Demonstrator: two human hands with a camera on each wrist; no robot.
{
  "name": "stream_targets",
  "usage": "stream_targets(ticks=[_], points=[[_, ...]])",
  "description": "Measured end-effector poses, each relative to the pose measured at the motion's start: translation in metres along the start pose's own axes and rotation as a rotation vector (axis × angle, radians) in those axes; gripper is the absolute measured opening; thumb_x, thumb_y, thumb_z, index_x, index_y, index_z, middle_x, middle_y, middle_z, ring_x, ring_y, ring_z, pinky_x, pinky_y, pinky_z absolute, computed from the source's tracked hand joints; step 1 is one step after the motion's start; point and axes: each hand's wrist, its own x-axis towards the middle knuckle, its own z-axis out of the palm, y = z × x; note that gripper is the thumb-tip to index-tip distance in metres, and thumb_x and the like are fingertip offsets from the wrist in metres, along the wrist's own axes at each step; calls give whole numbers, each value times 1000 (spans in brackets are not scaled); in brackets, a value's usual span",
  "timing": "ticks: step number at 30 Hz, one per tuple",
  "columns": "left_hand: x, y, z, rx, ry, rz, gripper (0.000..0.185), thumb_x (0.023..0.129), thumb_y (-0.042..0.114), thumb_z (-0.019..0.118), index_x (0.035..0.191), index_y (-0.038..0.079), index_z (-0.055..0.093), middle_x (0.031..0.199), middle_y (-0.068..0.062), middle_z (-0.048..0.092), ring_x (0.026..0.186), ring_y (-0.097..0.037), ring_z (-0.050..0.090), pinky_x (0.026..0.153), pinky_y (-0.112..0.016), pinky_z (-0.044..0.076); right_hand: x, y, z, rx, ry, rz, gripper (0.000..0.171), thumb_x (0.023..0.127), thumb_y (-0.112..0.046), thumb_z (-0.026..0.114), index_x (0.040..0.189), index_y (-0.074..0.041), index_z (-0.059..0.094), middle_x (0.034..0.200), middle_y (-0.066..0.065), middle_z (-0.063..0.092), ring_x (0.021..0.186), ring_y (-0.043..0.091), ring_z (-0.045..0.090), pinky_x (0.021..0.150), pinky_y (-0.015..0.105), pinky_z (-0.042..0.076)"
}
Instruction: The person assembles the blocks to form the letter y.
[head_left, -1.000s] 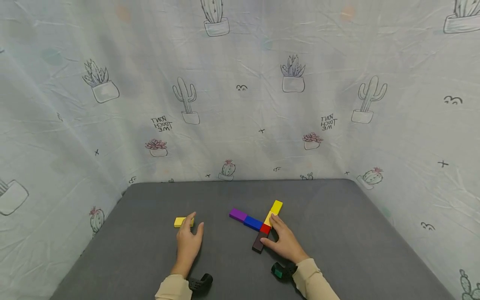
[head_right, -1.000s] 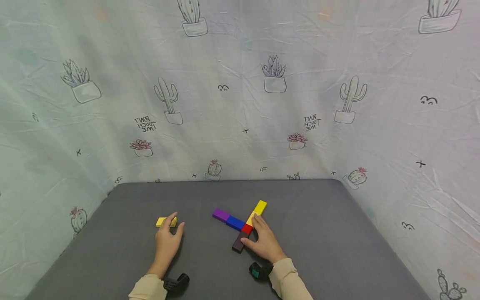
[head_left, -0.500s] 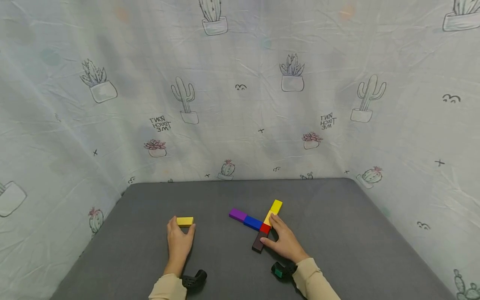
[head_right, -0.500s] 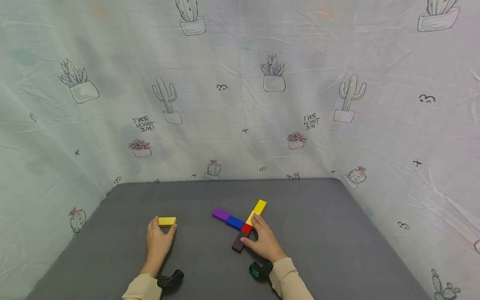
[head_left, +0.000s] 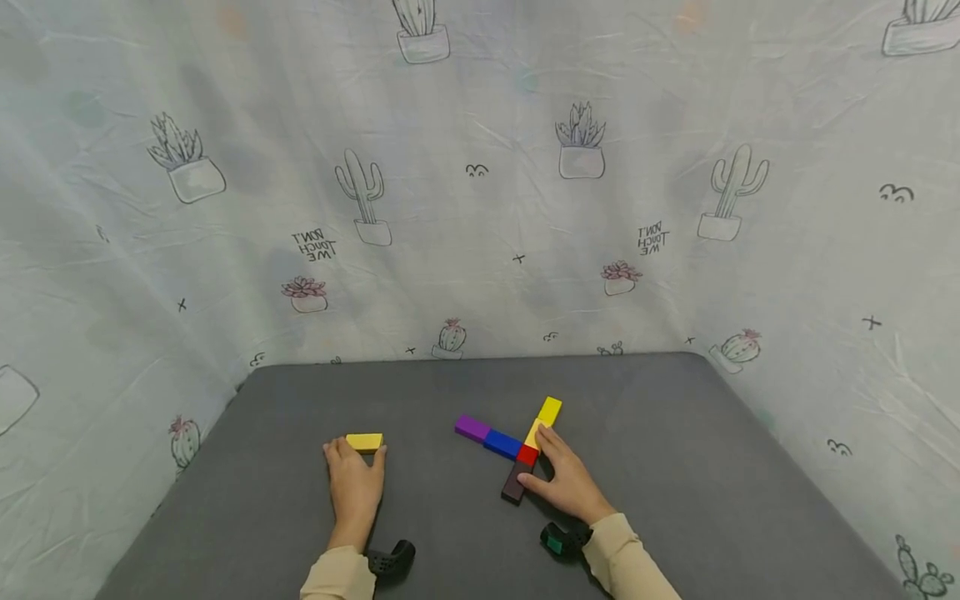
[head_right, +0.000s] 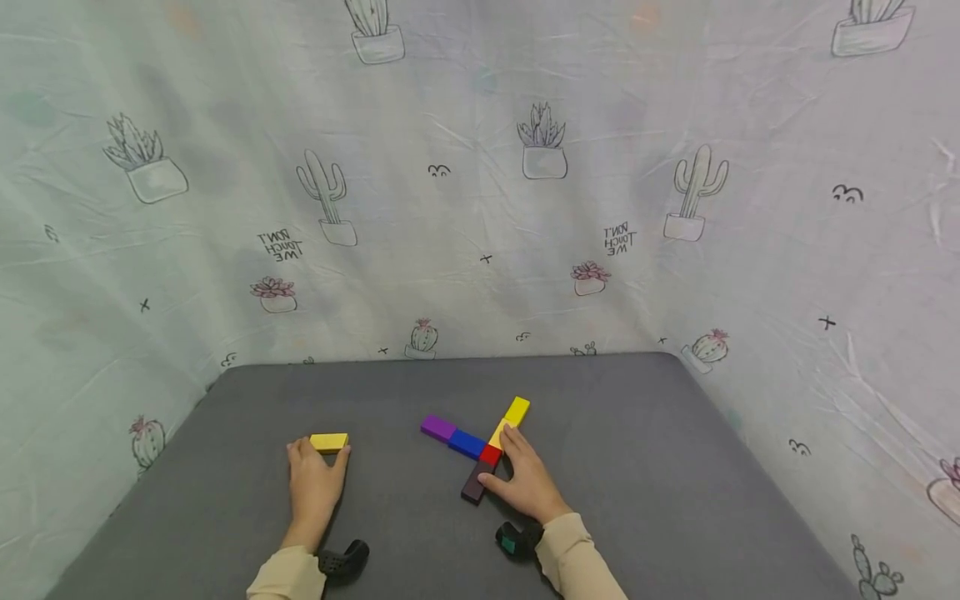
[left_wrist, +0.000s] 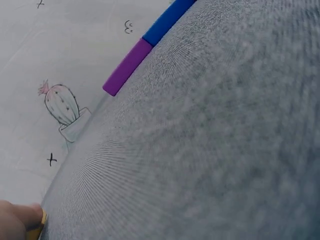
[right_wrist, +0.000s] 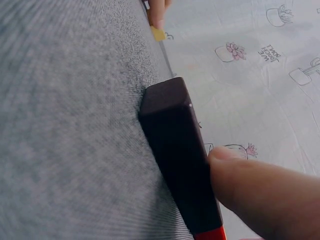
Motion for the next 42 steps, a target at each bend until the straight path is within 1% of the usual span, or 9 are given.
stream_targets(ticks=[4,9,13,16,21,25,29,37,42], points=[[1,2,2,12,32,15,71,89,20,67,135,-17,28,136,-36,29,138,-51,16,107,-59,29,2,1,-1,-9,3,-12,85,83,-50,67,144,-1,36,154,14,28,142,33,27,110,55,28],[-1,2,2,-22,62,27,66,86,14,70,132,-16,33,131,-34,33,134,-51,25,105,-59,32,2,3,-1,-19,2,-10,86,83,-52,66,145,-1,36,154,14,28,142,33,27,110,56,29],[-2,0,3,-82,68,25,65,84,11,71,131,-14,34,125,-32,37,122,-48,38,101,-59,37,1,2,-1,-12,-2,-5,86,82,-52,67,145,-1,36,154,14,28,142,33,27,110,56,29],[-1,-2,1,-148,63,0,66,83,11,72,133,-11,34,125,-31,39,117,-47,42,99,-59,36,1,2,-1,-16,-7,-2,86,83,-52,66,144,0,36,154,15,29,142,34,27,110,56,29],[1,-2,-3,-238,33,-41,69,84,10,71,138,-7,32,131,-29,38,124,-47,38,103,-60,31,2,1,-1,-18,-6,-1,86,82,-52,66,144,0,37,154,15,29,141,34,27,110,57,28],[1,-1,-5,-270,13,-38,69,84,10,70,139,-6,32,133,-29,38,126,-46,37,104,-60,31,2,2,-1,-26,-7,-2,86,82,-52,67,144,1,37,153,15,30,141,34,27,110,57,28],[1,-3,-5,-284,-16,-9,69,84,7,70,141,-5,32,134,-28,39,128,-46,37,105,-58,33,2,2,-1,-27,-12,3,86,82,-52,66,144,1,37,154,15,29,142,34,27,110,56,28],[3,-6,-5,-372,-126,51,71,83,1,68,143,-4,29,141,-29,33,131,-51,32,106,-57,33,0,1,1,-21,-4,-1,86,82,-51,67,144,1,37,153,15,30,141,34,27,110,56,29],[3,-6,-6,-397,-174,87,71,84,-2,67,144,-4,28,143,-29,30,133,-50,30,107,-56,33,0,-1,0,-13,-2,4,86,82,-51,67,144,1,37,153,15,30,142,33,26,111,56,28]])
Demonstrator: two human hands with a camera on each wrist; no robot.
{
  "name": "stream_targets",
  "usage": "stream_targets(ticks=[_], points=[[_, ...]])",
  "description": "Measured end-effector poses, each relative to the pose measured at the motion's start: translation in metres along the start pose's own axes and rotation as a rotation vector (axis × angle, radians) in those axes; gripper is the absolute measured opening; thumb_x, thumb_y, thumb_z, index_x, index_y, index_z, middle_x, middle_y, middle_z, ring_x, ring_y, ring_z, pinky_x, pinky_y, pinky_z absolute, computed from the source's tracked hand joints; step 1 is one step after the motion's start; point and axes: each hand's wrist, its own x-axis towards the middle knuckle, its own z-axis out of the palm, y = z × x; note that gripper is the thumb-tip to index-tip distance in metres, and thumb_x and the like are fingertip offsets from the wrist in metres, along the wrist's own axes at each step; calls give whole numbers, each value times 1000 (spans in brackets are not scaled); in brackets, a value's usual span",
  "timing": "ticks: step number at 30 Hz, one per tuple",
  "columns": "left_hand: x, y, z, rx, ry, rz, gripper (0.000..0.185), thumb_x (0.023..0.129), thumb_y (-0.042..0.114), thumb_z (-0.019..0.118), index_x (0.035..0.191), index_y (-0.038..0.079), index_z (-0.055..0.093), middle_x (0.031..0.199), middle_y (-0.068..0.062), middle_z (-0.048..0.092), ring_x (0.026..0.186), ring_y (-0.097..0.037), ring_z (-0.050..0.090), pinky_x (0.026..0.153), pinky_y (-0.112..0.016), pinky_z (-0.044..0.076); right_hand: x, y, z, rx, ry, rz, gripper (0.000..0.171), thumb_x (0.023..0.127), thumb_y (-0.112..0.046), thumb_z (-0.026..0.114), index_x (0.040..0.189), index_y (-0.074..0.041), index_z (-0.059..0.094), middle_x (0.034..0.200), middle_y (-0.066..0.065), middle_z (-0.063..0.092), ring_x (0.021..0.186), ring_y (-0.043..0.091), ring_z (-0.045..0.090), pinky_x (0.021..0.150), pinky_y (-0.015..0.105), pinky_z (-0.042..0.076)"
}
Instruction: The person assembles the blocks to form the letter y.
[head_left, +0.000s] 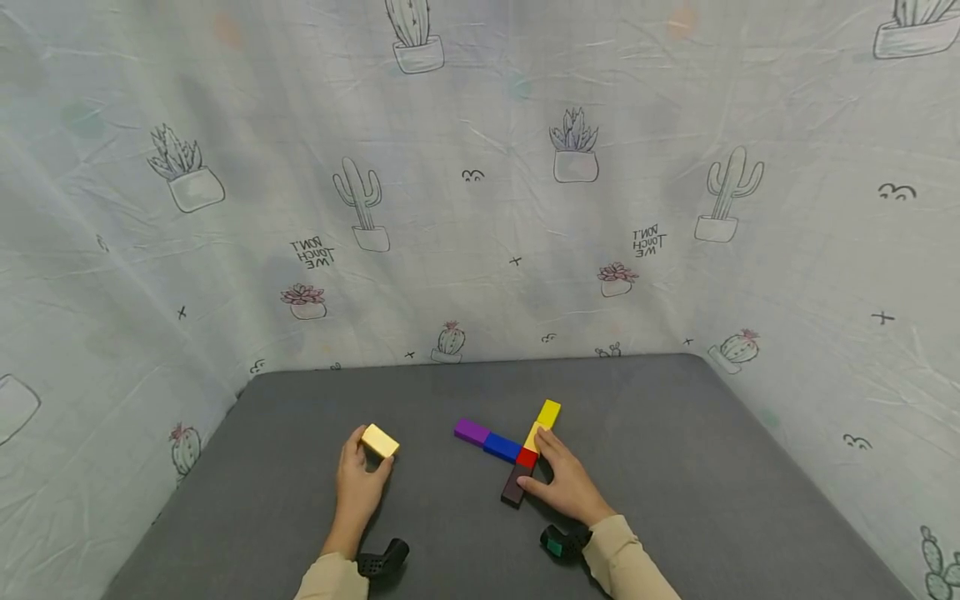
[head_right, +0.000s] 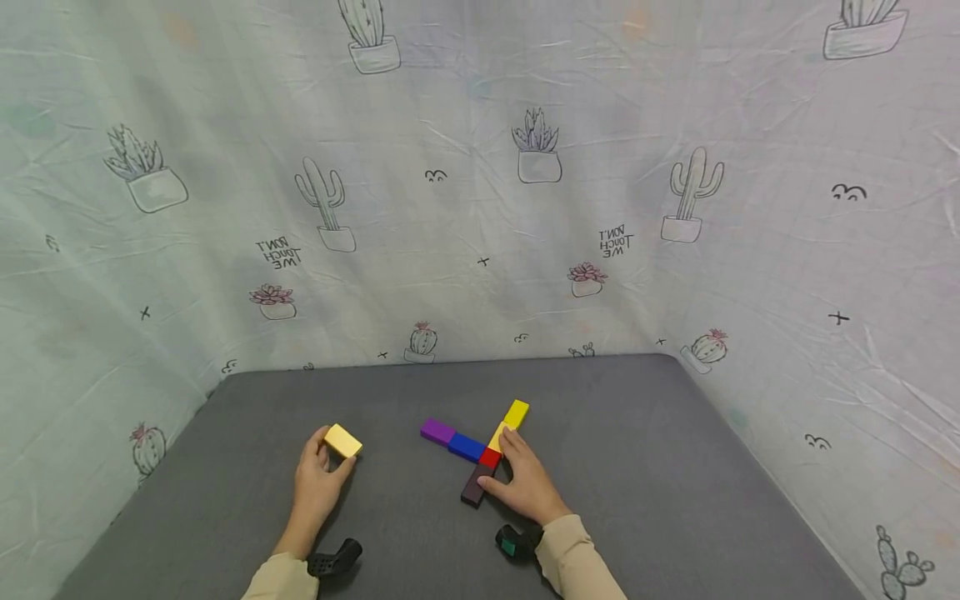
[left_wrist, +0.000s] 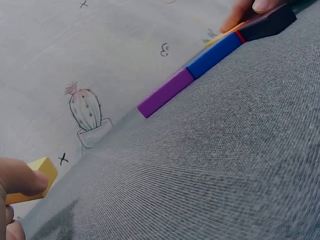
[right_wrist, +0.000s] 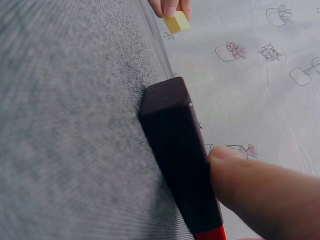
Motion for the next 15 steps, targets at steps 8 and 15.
stream_targets(ticks=[8,15], points=[[-4,3,3,-131,-124,-15,73,85,-6,64,145,-4,25,150,-27,25,139,-42,24,110,-47,28,-1,-2,1,-13,-10,-3,86,82,-52,66,143,1,37,153,16,30,141,35,28,110,57,29],[-10,14,14,-231,-293,33,73,84,-7,64,145,-6,25,151,-29,22,141,-40,21,110,-42,27,-2,0,2,-24,2,7,86,83,-53,66,144,0,37,154,14,30,141,33,28,110,55,29]])
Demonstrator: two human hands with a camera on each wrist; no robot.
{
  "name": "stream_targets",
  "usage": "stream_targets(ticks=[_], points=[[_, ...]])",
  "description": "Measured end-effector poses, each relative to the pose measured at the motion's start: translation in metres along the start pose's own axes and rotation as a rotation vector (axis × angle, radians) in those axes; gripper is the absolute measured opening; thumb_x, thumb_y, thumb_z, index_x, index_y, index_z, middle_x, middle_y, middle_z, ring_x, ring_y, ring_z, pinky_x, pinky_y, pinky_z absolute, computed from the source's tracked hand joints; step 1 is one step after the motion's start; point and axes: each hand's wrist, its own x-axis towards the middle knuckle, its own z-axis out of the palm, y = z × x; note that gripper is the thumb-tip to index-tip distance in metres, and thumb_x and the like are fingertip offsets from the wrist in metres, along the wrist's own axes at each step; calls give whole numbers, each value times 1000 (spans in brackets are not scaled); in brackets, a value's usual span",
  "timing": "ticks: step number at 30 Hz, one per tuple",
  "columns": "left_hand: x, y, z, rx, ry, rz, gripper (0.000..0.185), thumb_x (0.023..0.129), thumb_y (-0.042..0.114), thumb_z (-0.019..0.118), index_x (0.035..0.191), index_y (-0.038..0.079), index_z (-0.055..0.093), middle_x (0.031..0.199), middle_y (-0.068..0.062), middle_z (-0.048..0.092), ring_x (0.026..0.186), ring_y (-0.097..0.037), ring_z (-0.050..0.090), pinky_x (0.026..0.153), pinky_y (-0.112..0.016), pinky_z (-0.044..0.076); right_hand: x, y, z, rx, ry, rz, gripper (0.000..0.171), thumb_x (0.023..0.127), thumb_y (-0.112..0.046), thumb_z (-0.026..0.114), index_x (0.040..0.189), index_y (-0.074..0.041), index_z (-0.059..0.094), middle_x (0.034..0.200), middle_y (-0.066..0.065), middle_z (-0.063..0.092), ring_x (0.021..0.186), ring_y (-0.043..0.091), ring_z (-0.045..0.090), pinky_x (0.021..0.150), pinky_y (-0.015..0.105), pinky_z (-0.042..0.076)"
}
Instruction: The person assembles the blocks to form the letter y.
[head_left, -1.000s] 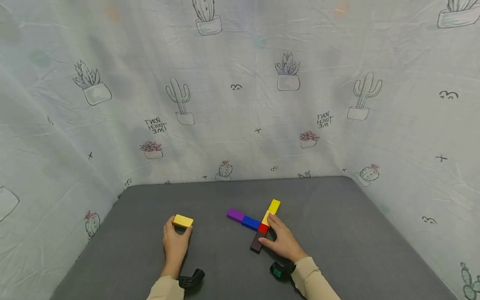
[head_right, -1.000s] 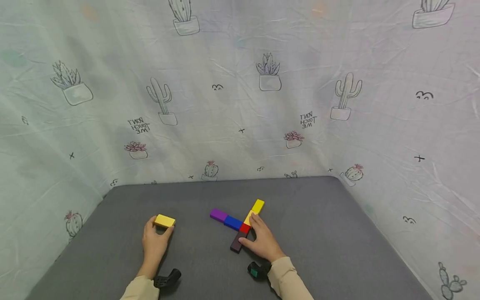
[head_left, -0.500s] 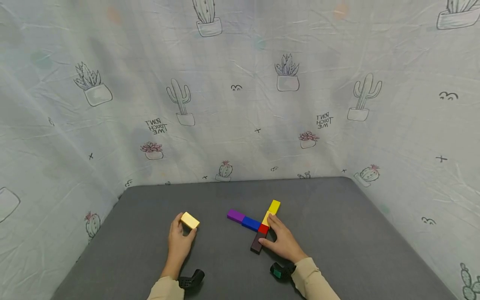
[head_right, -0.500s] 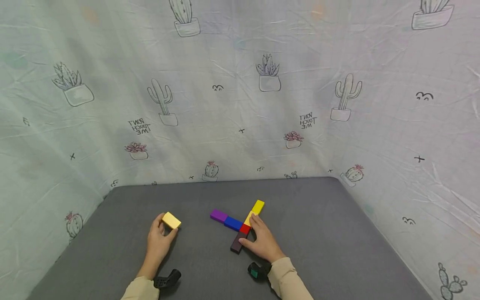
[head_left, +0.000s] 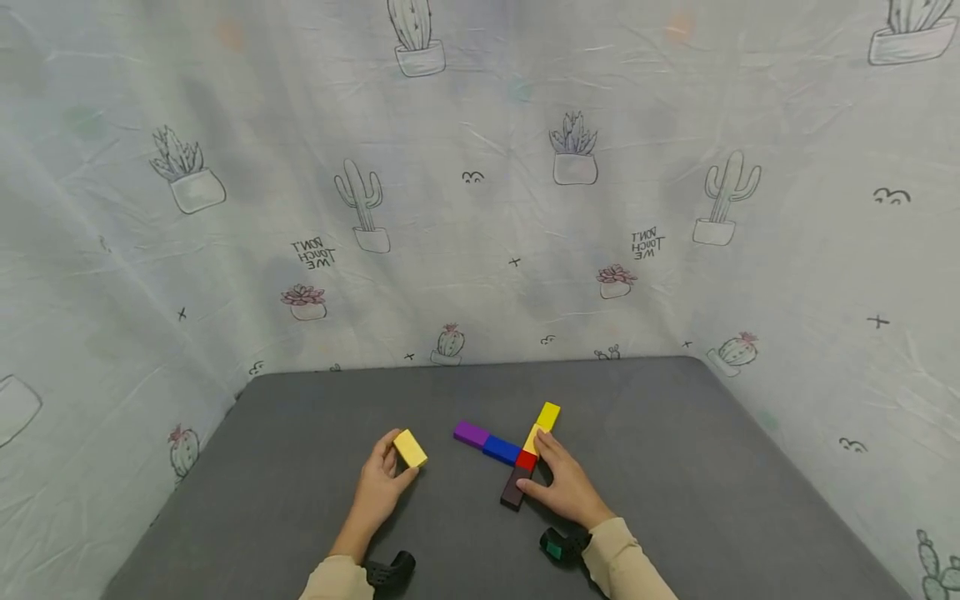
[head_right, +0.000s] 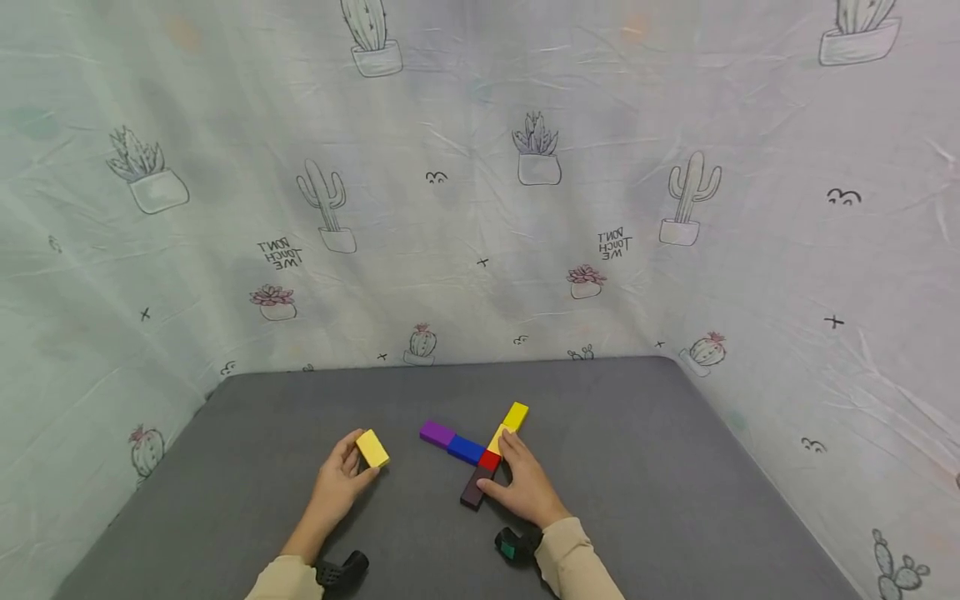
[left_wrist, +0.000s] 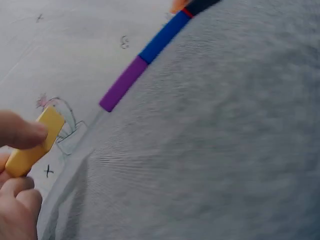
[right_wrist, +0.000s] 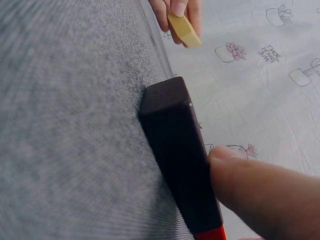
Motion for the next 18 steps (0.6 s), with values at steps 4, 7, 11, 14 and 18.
stream_targets(ticks=[4,7,11,14,18], points=[[-3,6,7,-6,-86,48,72,83,-7,66,144,-6,27,150,-29,25,139,-40,23,109,-45,27,0,0,1,3,4,-8,85,83,-53,66,144,0,38,153,14,30,141,34,28,110,56,29],[-5,11,12,-14,-141,57,72,82,-8,67,143,-6,30,150,-29,27,139,-40,24,109,-48,27,0,0,1,6,6,-13,85,83,-52,66,143,1,38,153,15,31,141,34,29,110,56,29],[-9,19,17,-9,-208,27,72,81,-6,68,143,-4,31,149,-28,28,138,-40,26,109,-50,27,0,-1,1,18,2,-13,85,83,-51,66,144,1,37,153,15,30,141,34,27,110,56,28],[-12,24,20,-10,-284,13,72,83,-3,68,144,-3,30,150,-29,27,139,-41,24,109,-52,26,0,-1,1,26,-4,-9,85,83,-51,66,144,1,36,154,15,29,142,34,27,111,56,28],[-16,26,21,-19,-399,26,72,85,0,67,145,-5,27,150,-30,25,139,-43,22,109,-52,24,0,-1,0,28,-4,-7,86,83,-50,67,144,2,36,154,16,29,141,35,27,110,57,27]])
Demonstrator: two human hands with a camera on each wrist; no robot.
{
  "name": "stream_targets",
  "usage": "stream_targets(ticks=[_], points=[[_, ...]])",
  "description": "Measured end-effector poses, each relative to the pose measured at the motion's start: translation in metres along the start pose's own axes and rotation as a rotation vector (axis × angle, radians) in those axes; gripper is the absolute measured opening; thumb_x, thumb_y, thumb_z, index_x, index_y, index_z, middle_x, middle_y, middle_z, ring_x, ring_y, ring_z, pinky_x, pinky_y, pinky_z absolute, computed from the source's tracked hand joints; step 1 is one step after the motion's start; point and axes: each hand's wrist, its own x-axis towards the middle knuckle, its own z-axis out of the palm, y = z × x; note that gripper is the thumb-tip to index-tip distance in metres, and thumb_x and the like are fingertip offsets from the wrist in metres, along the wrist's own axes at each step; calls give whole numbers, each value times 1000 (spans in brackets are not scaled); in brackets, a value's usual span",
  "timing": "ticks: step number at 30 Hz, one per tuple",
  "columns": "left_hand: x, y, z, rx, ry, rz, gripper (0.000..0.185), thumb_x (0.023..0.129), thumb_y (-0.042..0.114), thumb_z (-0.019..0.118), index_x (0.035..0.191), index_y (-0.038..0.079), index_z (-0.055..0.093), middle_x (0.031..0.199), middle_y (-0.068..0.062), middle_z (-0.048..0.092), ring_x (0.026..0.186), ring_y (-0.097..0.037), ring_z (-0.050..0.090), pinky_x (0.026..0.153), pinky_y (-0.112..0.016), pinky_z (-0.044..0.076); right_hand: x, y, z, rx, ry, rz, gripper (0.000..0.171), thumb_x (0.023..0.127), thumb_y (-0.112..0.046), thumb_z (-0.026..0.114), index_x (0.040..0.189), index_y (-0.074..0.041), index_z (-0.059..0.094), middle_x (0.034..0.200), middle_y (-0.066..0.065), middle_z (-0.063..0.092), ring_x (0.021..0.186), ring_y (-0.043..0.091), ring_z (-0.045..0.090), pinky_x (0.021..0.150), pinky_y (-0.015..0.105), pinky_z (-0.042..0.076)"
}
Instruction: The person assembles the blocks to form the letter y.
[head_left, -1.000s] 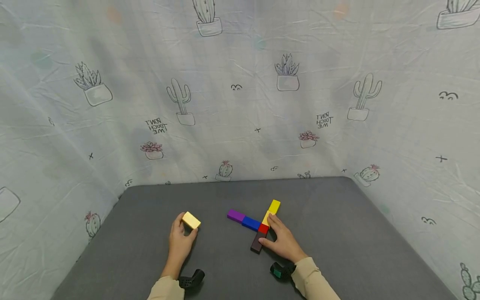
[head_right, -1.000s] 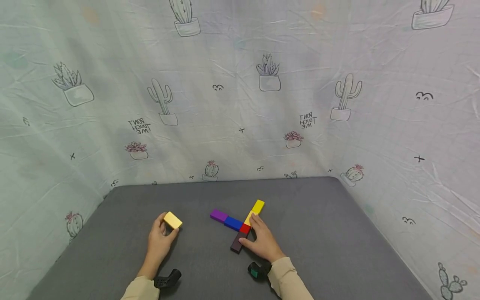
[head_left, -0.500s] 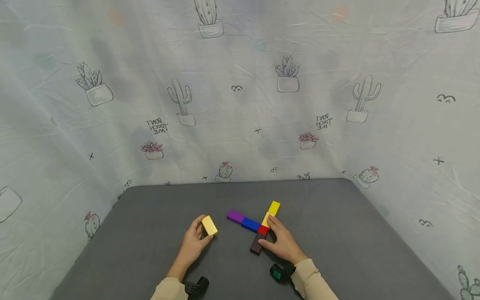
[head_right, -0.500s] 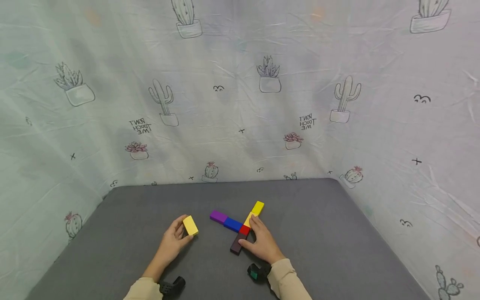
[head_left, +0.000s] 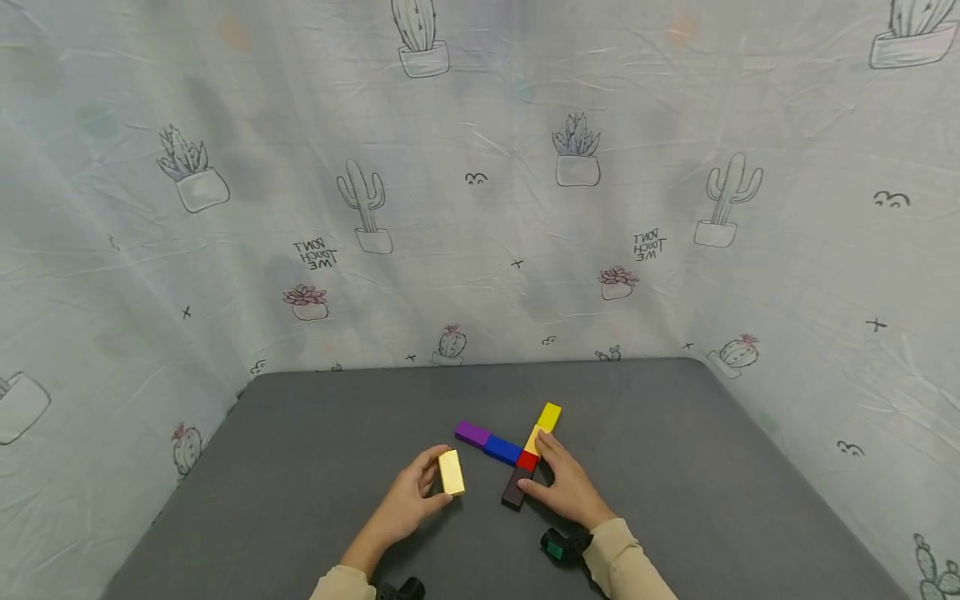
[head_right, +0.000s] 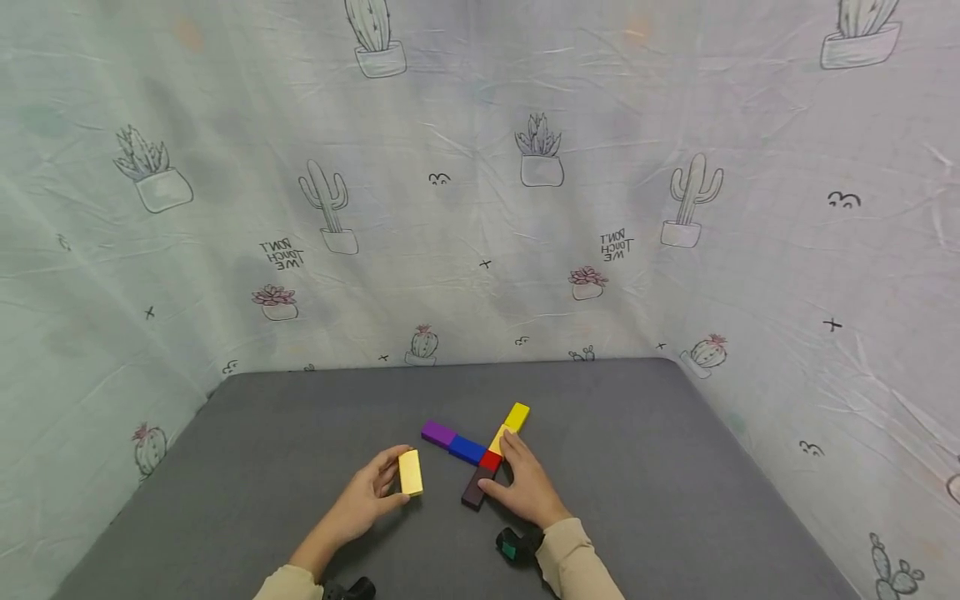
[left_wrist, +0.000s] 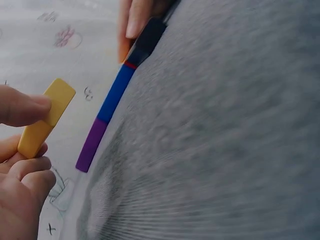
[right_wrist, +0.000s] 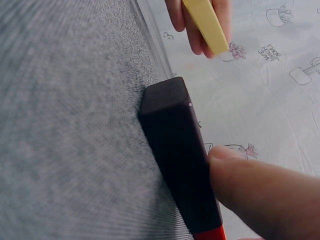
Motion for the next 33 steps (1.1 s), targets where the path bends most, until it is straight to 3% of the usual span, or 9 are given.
stream_targets(ticks=[16,21,28,33], points=[[-5,9,21,90,-336,-78,65,86,5,67,142,-1,35,146,-20,37,138,-37,31,108,-48,34,0,-3,2,-9,4,21,86,82,-51,67,144,0,36,154,16,29,141,36,27,109,58,28],[-3,11,24,172,-380,-66,63,86,6,67,141,0,38,145,-16,40,138,-35,34,108,-44,35,1,-3,1,-8,17,9,86,82,-49,68,144,1,36,153,16,29,141,36,28,109,58,29],[-1,14,32,410,-403,-50,63,85,18,69,141,6,43,143,-7,46,132,-20,44,106,-36,41,2,-1,2,-22,11,11,87,82,-52,67,144,0,37,153,15,30,141,35,28,109,57,29],[1,16,35,480,-425,-52,63,87,22,67,143,7,41,144,-5,45,132,-19,43,107,-39,39,2,-1,2,-22,8,20,87,82,-53,67,144,0,37,153,15,30,141,35,28,109,57,29]])
